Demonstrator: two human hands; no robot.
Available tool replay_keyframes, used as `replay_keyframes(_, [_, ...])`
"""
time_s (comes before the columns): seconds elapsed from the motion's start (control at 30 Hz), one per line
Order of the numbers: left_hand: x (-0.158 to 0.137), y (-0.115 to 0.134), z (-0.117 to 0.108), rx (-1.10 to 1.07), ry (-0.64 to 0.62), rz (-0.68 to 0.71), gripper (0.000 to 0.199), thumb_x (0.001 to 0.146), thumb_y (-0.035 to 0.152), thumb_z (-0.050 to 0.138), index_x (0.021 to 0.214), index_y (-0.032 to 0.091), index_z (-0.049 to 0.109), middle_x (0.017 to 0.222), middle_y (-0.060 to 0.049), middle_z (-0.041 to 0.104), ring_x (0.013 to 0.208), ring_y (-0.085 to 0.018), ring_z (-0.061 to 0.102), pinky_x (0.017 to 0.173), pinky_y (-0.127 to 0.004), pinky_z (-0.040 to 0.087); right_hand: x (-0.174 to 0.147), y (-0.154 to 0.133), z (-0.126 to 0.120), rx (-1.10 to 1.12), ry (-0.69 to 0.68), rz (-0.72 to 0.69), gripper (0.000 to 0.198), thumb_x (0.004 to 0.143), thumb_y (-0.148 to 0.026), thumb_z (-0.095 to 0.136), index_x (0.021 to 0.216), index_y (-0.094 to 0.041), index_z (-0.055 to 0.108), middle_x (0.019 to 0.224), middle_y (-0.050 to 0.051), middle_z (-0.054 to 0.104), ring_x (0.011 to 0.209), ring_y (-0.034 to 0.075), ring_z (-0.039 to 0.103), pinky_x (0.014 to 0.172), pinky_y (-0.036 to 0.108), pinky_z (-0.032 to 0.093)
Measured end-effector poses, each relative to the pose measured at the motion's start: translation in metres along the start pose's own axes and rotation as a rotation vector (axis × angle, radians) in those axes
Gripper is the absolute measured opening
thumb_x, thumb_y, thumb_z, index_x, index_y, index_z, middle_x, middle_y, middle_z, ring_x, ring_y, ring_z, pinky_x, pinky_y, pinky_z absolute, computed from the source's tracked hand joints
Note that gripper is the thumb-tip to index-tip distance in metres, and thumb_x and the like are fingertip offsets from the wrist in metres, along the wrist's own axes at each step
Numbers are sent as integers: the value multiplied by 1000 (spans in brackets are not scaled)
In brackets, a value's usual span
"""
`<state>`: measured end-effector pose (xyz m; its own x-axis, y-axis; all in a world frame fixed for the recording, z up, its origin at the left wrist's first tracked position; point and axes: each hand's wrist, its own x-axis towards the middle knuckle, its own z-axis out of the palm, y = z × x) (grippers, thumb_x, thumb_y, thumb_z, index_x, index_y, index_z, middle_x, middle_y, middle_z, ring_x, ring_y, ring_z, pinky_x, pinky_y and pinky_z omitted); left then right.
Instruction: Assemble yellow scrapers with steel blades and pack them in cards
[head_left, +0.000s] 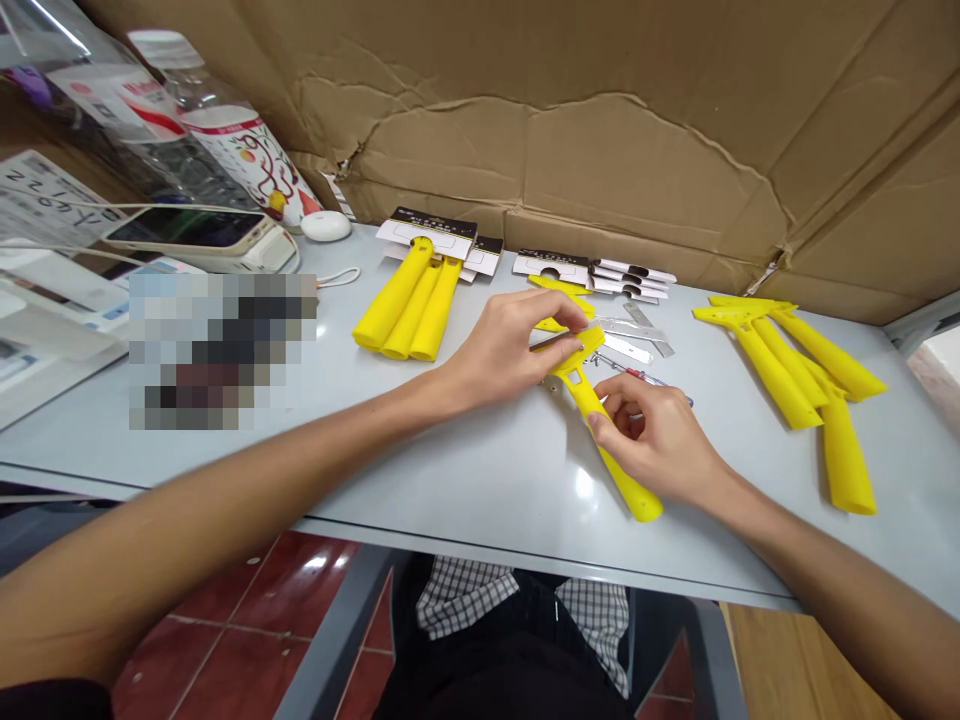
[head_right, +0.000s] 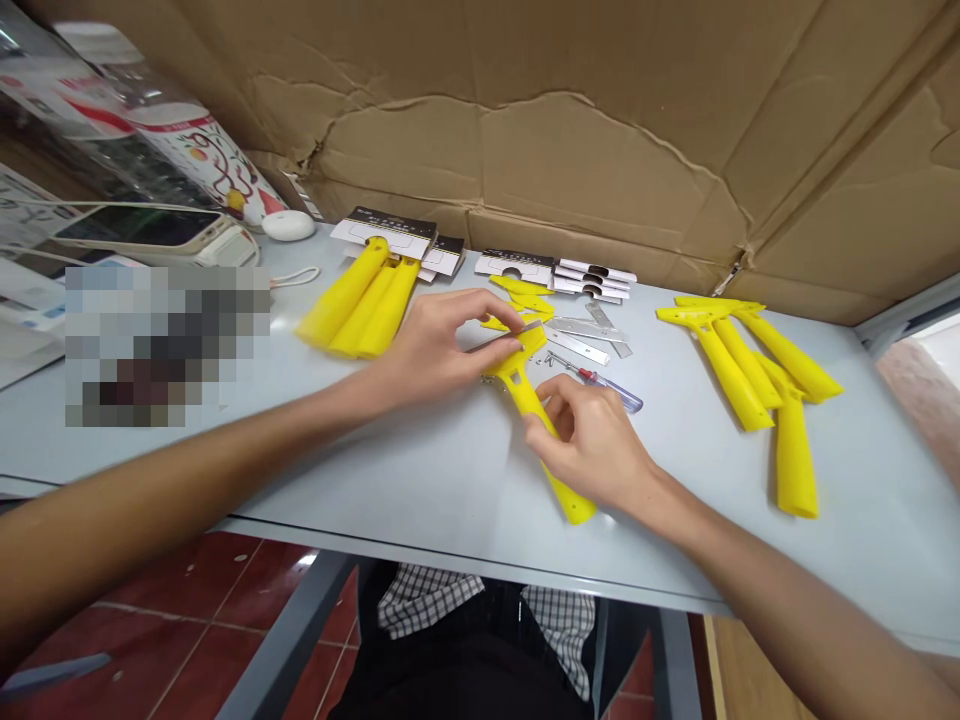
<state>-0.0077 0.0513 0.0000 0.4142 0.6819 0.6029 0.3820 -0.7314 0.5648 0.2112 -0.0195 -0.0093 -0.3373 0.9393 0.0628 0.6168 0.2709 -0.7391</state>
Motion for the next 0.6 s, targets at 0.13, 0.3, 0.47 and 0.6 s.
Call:
replay_keyframes(0.13, [1, 1, 0, -59, -23, -104, 7, 90, 19, 72, 97, 19, 74, 99, -4, 80, 94, -17, 74, 87, -32, 59, 1, 0, 1, 1, 10, -13, 14, 85, -28, 62, 96, -19, 64, 69, -3, 64, 55, 13, 55, 56, 32, 44])
replay_keyframes(0.3, [1, -1, 0, -131, -15, -117, 8, 90, 19, 71, 97, 17, 74, 100, -5, 80, 93, -17, 74, 85, -31, 61, 1, 2, 1, 19, 16, -11, 15, 85, -28, 63, 97, -18, 65, 68, -3, 63, 54, 13, 54, 53, 31, 44])
replay_keyframes(0.47, [-1, 2, -1, 3, 46, 4, 9, 91, 20, 70, 99, 19, 73, 108, -7, 78, 104, -20, 72, 94, -38, 59, 3, 4, 0, 127, 40, 57, 18, 87, -32, 67, 99, -19, 66, 72, -1, 66, 57, 13, 58, 55, 31, 49])
replay_keyframes(0.6, [-8, 15, 4, 95, 228, -42, 8, 89, 17, 69, 96, 19, 70, 98, -5, 75, 98, -21, 70, 92, -40, 57, 7, 5, -1, 416, 16, 224, 31, 89, -45, 72, 103, -19, 62, 74, 0, 67, 51, 12, 58, 44, 28, 46])
